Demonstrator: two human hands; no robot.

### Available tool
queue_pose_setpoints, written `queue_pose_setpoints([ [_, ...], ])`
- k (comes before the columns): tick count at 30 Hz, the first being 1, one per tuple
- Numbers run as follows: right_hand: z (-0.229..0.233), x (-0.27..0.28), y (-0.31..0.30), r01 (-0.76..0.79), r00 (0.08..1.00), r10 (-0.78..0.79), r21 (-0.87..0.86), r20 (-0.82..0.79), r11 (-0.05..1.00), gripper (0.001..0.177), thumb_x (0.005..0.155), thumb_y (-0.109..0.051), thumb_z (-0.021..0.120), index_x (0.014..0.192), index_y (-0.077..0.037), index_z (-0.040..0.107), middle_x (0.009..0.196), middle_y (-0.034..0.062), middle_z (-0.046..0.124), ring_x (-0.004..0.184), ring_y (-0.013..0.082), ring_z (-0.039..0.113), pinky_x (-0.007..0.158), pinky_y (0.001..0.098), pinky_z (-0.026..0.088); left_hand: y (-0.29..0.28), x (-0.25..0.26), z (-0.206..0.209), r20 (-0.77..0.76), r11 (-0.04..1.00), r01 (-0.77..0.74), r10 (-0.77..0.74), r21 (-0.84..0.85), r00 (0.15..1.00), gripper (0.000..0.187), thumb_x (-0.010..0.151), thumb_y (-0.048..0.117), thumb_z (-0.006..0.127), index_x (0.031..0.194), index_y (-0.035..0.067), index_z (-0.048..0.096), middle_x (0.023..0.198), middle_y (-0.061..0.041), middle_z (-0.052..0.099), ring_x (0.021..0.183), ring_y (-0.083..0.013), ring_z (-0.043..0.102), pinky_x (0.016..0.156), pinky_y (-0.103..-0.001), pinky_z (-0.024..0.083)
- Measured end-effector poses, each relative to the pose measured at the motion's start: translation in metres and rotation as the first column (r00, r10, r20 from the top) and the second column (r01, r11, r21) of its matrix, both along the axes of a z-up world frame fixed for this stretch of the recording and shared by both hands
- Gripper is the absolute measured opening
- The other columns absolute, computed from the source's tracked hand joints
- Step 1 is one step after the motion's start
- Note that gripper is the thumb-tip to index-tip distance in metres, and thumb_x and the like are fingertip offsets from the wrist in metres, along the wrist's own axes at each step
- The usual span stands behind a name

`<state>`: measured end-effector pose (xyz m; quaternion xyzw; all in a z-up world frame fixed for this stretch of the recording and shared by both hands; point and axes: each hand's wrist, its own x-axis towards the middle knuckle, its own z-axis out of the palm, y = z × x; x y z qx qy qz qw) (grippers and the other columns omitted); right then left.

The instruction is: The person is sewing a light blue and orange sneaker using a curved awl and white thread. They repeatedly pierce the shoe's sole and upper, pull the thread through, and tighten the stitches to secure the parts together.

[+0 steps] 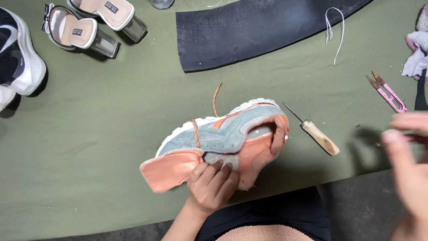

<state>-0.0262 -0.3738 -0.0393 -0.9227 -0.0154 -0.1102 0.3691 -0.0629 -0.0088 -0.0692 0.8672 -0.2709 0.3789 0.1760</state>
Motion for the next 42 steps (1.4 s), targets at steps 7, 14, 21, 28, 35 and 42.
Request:
queue_pose_setpoints([
  [7,0.064,0.016,0.158,-0.640,0.768,0.634,0.075,0.090,0.765,0.013,0.097,-0.008,0.060,0.106,-0.005,0.070,0.103,0.0027,0.073,0.092,0.0186,0.070,0.087,0.0311,0.053,-0.004,0.003,-0.019,-0.107,0.997,0.016,-0.024,-0.075,0.994,0.016,0.097,0.003,0.065,0.082,0.009,0.065,0.085,-0.004,0.068,0.070,-0.0206,0.062,0.062,-0.030,0.041],
  [14,-0.002,0.042,0.201,-0.743,0.623,0.770,-0.413,-0.139,0.526,0.027,0.061,-0.003,0.069,0.081,-0.015,0.054,0.072,0.0011,0.055,0.065,0.0200,0.055,0.046,0.0375,0.040,-0.005,-0.003,-0.028,-0.056,0.999,0.006,-0.009,-0.051,0.998,0.006,0.097,0.008,0.069,0.091,0.008,0.070,0.093,-0.008,0.071,0.079,-0.0224,0.066,0.065,-0.035,0.047],
  [21,0.038,0.048,0.178,-0.630,0.693,0.505,-0.091,-0.515,0.771,0.020,0.101,-0.030,0.058,0.087,-0.018,0.051,0.090,-0.0040,0.068,0.076,0.0173,0.060,0.066,0.0361,0.047,-0.005,0.000,-0.009,-0.091,0.998,-0.050,0.047,-0.034,0.995,0.015,0.102,0.008,0.061,0.089,0.010,0.067,0.087,-0.003,0.066,0.077,-0.0175,0.065,0.071,-0.030,0.046],
  [28,-0.022,0.035,0.193,-0.748,0.662,0.593,-0.461,-0.458,0.479,0.040,0.061,-0.012,0.077,0.095,-0.025,0.060,0.088,-0.0061,0.063,0.079,0.0189,0.066,0.043,0.0453,0.048,-0.008,-0.003,-0.010,-0.038,0.999,-0.043,0.044,0.029,0.998,0.020,0.106,0.019,0.056,0.092,0.012,0.070,0.090,-0.003,0.067,0.080,-0.0164,0.065,0.075,-0.028,0.047],
  [35,0.033,0.050,0.182,-0.610,0.673,0.510,-0.013,-0.536,0.792,0.017,0.100,-0.028,0.054,0.086,-0.020,0.058,0.091,-0.0042,0.066,0.081,0.0179,0.057,0.075,0.0334,0.047,-0.008,-0.004,-0.009,-0.103,1.000,-0.024,0.022,-0.013,0.994,0.018,0.104,0.007,0.057,0.088,0.009,0.066,0.092,-0.005,0.067,0.081,-0.0198,0.067,0.074,-0.031,0.048],
  [42,0.051,0.040,0.175,-0.436,0.782,0.470,0.180,-0.410,0.882,0.022,0.101,-0.022,0.057,0.082,-0.014,0.064,0.069,-0.0050,0.072,0.062,0.0100,0.062,0.063,0.0252,0.048,-0.008,-0.003,-0.010,-0.090,1.000,-0.018,0.018,0.000,0.996,0.016,0.104,0.009,0.057,0.092,0.010,0.067,0.091,-0.005,0.067,0.080,-0.0197,0.067,0.073,-0.030,0.047],
])
